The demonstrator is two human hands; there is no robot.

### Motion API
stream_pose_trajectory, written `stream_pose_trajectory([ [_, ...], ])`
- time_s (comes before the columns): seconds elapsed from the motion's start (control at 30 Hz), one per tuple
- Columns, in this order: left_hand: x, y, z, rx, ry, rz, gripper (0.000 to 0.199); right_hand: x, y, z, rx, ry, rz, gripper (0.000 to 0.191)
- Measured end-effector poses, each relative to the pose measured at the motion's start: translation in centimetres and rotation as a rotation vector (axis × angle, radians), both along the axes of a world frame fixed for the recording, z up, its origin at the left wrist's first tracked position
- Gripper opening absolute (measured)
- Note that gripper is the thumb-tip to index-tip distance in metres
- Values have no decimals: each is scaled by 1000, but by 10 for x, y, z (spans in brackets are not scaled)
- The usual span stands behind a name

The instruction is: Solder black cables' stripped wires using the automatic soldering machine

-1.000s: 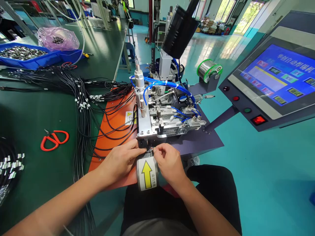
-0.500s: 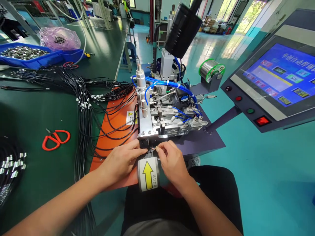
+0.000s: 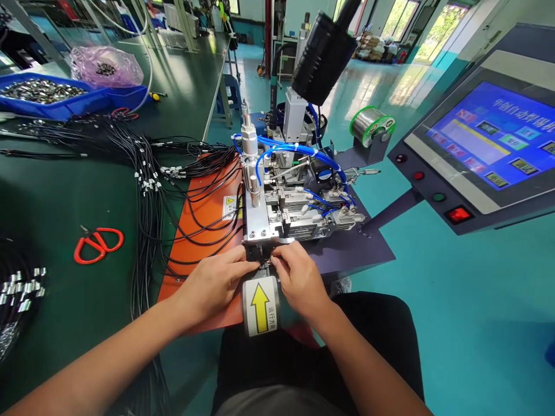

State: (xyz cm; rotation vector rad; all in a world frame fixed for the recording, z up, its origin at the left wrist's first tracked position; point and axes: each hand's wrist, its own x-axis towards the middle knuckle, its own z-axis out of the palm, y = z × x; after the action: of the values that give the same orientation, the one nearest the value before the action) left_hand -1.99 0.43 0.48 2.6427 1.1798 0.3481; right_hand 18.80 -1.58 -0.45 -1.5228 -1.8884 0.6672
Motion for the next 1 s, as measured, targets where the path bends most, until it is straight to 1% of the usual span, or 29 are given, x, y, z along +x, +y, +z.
stream_pose_trajectory([
  [0.23, 0, 0, 1, 0, 10, 0, 32, -3, 0, -1, -20, -41, -37, 15],
  [0.47, -1, 0, 2, 10, 33, -6, 32, -7, 1, -2, -63, -87, -45, 15],
  [0.57, -1, 0, 1, 14, 38, -7, 32, -5, 2, -2, -113, -44, -69, 16],
  [0.7, 0, 1, 1, 8, 30, -10, 32, -1, 2, -2, -222, 104, -142, 21],
  [0.8, 0, 1, 2, 8, 23, -11, 30, -3, 1, -4, -287, 195, -152, 26],
  [0.87, 0, 1, 3, 11, 25, -13, 28, -7, 0, -5, -286, 202, -147, 27],
  [1.0, 0, 0, 4, 22, 21, -15, 30, -12, -1, -12, -210, 160, -148, 26],
])
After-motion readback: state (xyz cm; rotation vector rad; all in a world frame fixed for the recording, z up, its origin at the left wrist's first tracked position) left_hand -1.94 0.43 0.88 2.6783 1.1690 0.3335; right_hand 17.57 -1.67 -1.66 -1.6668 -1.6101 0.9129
